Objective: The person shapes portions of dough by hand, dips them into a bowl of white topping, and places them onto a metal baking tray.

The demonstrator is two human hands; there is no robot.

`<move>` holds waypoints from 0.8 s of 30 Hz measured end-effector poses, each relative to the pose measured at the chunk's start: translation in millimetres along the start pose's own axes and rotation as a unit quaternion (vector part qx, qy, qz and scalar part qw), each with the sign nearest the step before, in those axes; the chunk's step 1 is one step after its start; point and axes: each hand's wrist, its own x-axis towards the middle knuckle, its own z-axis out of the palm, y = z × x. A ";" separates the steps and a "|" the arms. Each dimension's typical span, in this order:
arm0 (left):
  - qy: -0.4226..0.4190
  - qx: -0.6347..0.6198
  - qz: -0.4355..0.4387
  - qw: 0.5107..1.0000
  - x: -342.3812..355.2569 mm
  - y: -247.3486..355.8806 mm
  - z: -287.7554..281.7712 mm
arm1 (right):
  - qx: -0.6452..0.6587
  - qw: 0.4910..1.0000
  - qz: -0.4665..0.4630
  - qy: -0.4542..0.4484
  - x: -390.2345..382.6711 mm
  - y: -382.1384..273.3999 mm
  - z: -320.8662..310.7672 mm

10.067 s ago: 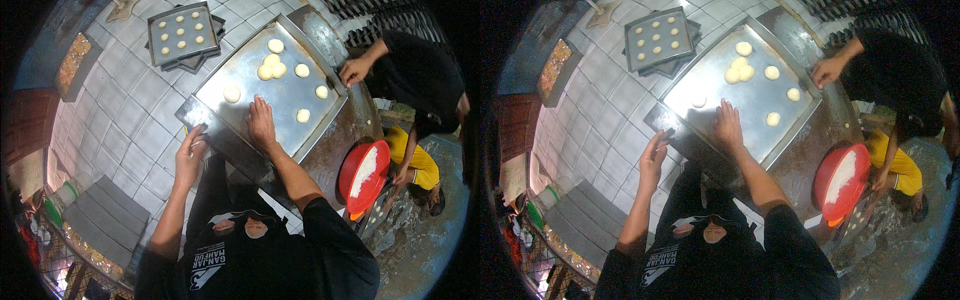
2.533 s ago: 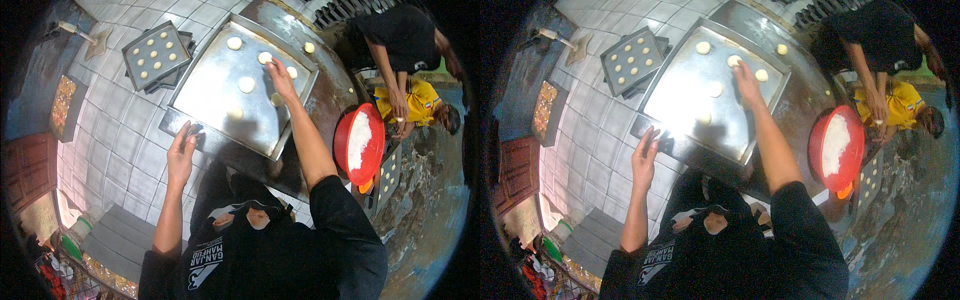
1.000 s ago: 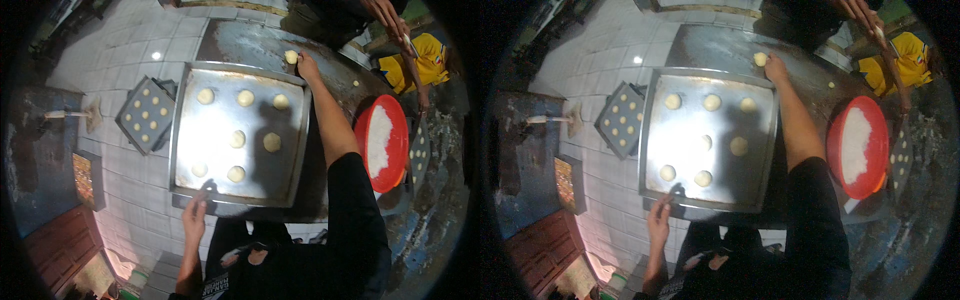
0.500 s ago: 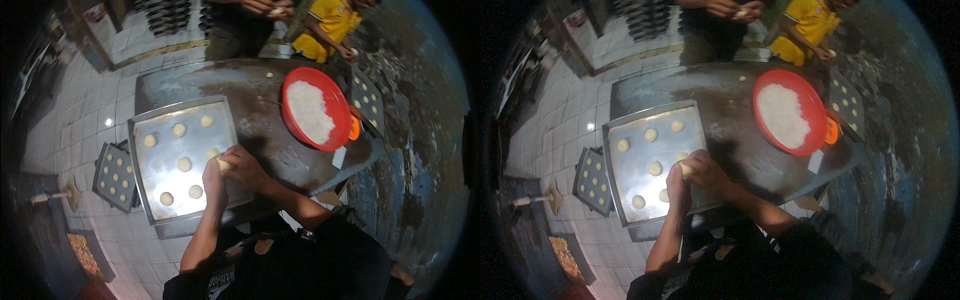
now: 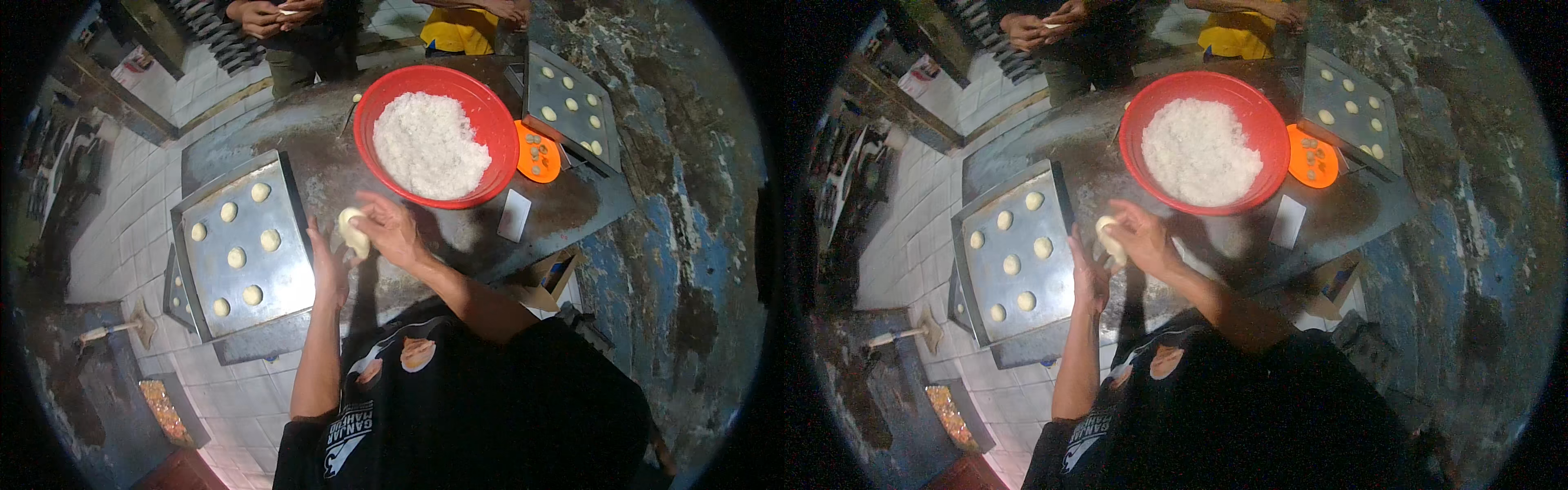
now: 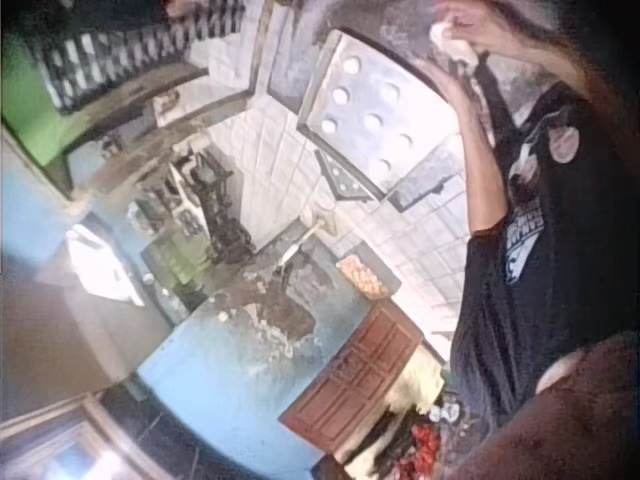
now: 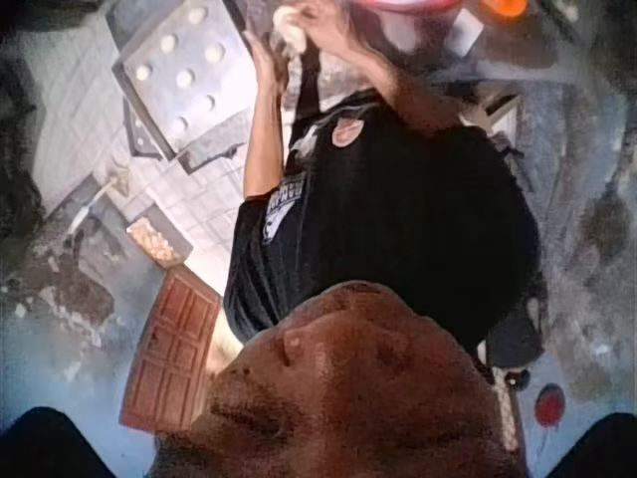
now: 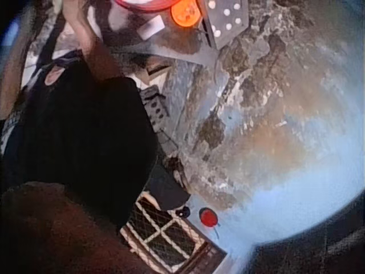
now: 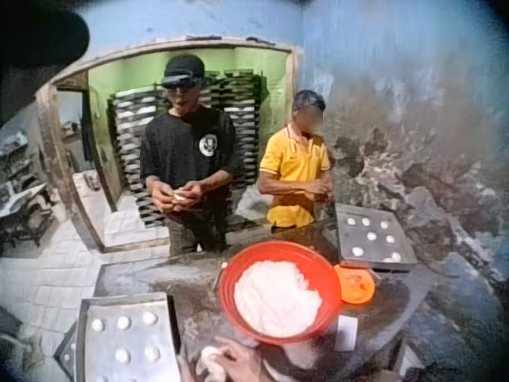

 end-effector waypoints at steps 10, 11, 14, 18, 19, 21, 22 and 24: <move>-0.075 0.188 -0.011 0.979 -19.9 -47.1 38.9 | -0.296 0.953 -0.055 -0.017 107.6 30.1 -142.2; -0.066 0.154 -0.002 0.986 -15.4 -39.1 43.4 | -0.377 0.925 -0.042 0.012 140.3 32.8 -165.1; -0.056 0.096 0.026 0.993 -0.7 -18.1 56.6 | -0.475 0.872 -0.113 0.030 182.9 71.4 -197.3; -0.021 0.189 0.002 0.982 26.9 2.7 70.1 | -0.572 0.817 -0.066 -0.048 205.3 114.6 -205.7; -0.022 0.188 0.006 0.982 34.6 7.0 72.6 | -0.572 0.816 -0.078 -0.010 207.0 118.5 -207.1; -0.032 0.299 0.009 0.954 50.0 11.8 78.6 | -0.436 0.900 0.012 0.020 209.6 114.2 -216.8; -0.050 0.276 0.020 0.960 58.3 12.1 82.6 | -0.295 0.947 0.101 0.078 209.3 107.1 -223.6; -0.092 0.322 0.059 0.940 72.0 9.8 91.7 | -0.180 0.961 0.208 0.040 209.7 83.8 -239.2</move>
